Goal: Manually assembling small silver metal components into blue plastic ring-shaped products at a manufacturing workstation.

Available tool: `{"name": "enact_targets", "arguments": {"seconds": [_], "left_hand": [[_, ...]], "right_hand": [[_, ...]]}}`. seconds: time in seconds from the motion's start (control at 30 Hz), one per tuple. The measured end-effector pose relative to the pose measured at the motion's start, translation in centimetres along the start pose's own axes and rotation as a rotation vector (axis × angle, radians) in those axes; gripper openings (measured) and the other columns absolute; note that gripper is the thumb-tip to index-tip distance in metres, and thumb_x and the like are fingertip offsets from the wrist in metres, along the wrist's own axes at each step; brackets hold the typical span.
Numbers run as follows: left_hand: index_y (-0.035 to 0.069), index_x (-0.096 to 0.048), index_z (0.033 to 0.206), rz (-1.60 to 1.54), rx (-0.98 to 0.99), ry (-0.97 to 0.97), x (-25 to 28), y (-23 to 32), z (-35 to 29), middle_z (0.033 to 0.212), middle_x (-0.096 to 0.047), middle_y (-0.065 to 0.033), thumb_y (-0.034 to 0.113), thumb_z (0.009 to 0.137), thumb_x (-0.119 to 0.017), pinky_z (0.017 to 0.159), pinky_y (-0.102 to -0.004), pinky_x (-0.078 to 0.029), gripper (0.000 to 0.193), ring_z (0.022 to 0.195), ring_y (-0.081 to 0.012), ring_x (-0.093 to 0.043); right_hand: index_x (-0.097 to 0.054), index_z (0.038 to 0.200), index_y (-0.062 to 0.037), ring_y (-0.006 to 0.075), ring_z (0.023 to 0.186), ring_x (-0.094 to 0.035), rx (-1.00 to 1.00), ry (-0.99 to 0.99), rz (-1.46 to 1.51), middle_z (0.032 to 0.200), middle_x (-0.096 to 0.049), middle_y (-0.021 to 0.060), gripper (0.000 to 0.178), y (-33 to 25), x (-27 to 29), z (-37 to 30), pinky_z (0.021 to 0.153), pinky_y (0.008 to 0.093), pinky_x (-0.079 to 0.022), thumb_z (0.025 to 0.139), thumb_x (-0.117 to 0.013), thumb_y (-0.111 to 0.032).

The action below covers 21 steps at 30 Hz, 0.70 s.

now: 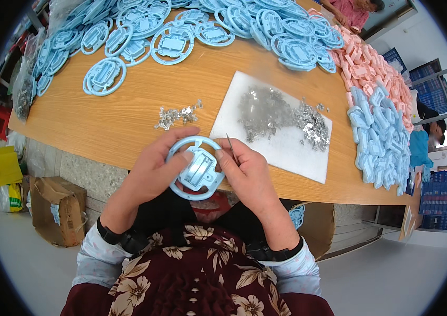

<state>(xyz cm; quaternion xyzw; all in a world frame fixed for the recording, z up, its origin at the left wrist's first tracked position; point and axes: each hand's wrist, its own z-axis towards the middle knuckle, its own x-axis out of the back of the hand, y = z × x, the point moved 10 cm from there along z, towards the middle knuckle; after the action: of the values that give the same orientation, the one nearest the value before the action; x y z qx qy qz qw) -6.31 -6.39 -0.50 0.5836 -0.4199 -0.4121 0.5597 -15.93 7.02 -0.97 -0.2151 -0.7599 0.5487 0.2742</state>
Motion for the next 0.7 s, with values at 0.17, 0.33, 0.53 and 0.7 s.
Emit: {"name": "enact_targets", "arguments": {"seconds": [0.17, 0.33, 0.53, 0.7], "left_hand": [[-0.002, -0.05, 0.137, 0.023, 0.168, -0.048, -0.8, -1.6, 1.5, 0.115, -0.066, -0.0091, 0.016, 0.09, -0.071, 0.086, -0.03, -0.054, 0.054, 0.101, -0.0139, -0.064], [-0.003, -0.049, 0.136, -0.001, 0.214, 0.008, -0.8, -1.8, 1.7, 0.113, -0.066, -0.01, 0.017, 0.091, -0.071, 0.085, -0.0307, -0.054, 0.054, 0.099, -0.0143, -0.064], [-0.004, -0.049, 0.136, 0.043, 0.228, 0.009, -0.8, -2.4, 1.7, 0.111, -0.067, -0.0104, 0.017, 0.091, -0.072, 0.084, -0.0304, -0.055, 0.054, 0.097, -0.0144, -0.065], [-0.004, -0.05, 0.135, 0.111, 0.194, 0.015, -0.6, -1.9, 1.7, 0.11, -0.067, -0.0106, 0.018, 0.091, -0.072, 0.084, -0.0305, -0.055, 0.053, 0.097, -0.0145, -0.065]], "right_hand": [[-0.06, 0.119, 0.0006, 0.0138, 0.078, -0.058, 0.24, 0.217, -0.276, 0.088, -0.064, 0.008, 0.026, -2.4, 2.4, -0.8, 0.073, 0.0287, -0.049, 0.1, -0.06, -0.017], [-0.062, 0.113, -0.0064, 0.0327, 0.081, -0.066, 0.317, 0.18, -0.542, 0.09, -0.066, 0.0181, 0.016, -3.3, 2.3, -1.7, 0.074, 0.0394, -0.052, 0.101, -0.056, -0.014], [-0.07, 0.117, -0.0122, 0.0349, 0.082, -0.069, 0.381, 0.206, -1.003, 0.088, -0.071, 0.0153, 0.031, -4.1, 0.7, -2.8, 0.07, 0.0416, -0.053, 0.087, -0.067, -0.004], [-0.072, 0.114, -0.0128, 0.033, 0.079, -0.069, 0.421, 0.211, -1.097, 0.085, -0.072, 0.0137, 0.034, -4.8, 0.0, -2.7, 0.069, 0.0416, -0.054, 0.082, -0.069, -0.002]]}}
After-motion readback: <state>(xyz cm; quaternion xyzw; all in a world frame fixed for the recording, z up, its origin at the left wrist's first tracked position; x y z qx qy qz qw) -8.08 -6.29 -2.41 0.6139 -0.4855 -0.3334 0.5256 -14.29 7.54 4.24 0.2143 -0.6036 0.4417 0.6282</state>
